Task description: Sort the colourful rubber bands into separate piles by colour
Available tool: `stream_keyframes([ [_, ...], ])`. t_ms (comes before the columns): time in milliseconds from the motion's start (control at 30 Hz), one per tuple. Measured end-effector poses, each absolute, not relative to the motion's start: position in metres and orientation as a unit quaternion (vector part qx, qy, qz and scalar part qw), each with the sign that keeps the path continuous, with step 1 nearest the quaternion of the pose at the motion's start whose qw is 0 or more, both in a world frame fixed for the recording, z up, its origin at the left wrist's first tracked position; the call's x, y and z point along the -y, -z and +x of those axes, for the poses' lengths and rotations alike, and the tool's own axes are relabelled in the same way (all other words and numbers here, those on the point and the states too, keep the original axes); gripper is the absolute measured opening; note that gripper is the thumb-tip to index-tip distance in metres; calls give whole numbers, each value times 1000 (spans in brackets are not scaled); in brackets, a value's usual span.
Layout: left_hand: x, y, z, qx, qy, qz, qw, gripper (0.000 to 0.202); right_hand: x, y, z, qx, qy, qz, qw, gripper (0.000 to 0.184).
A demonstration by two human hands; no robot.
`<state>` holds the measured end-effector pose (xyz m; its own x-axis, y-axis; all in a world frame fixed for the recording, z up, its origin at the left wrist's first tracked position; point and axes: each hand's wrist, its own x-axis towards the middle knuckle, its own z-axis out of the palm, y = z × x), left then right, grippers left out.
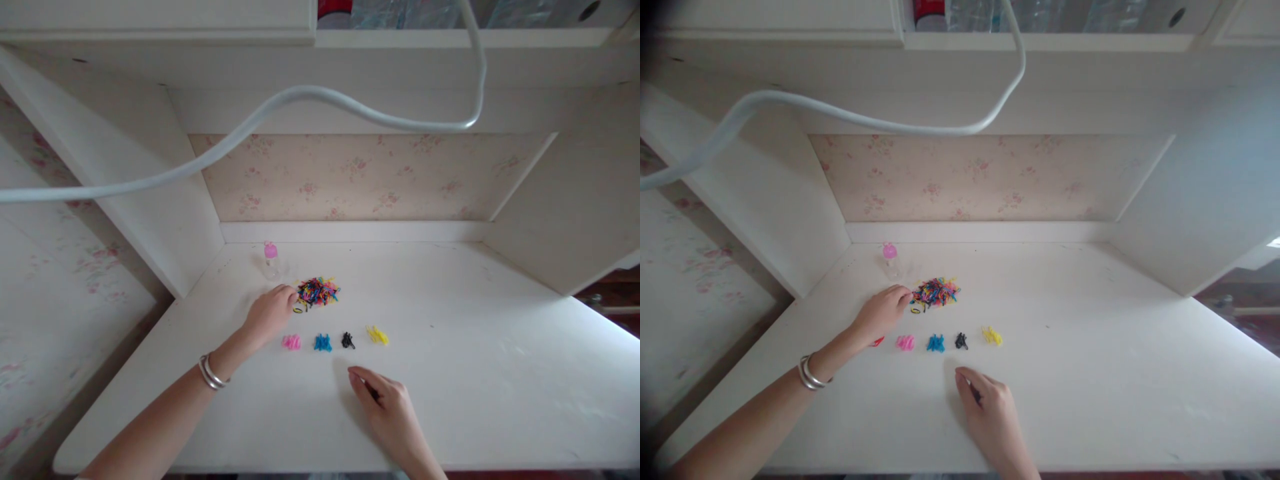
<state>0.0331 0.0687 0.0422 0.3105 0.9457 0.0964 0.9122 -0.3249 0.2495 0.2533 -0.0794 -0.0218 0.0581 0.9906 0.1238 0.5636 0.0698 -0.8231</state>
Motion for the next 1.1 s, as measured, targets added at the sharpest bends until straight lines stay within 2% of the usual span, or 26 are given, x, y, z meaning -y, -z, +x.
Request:
stream_keyframes([
  [233,-53,-40,112,-361,-119,911,160,27,80,22,253,629,-284,-617,378,38],
  [367,-59,-26,146,-316,-117,925,178,27,80,21,253,631,-284,-614,380,38],
  [667,-63,-21,153,-339,-148,910,189,29,82,21,254,635,-289,-610,376,36],
  [900,-32,-46,87,-398,-195,875,194,35,82,21,254,648,-279,-607,367,34],
  [1100,17,-39,25,-508,-281,764,281,36,80,24,252,669,-199,-647,307,36],
])
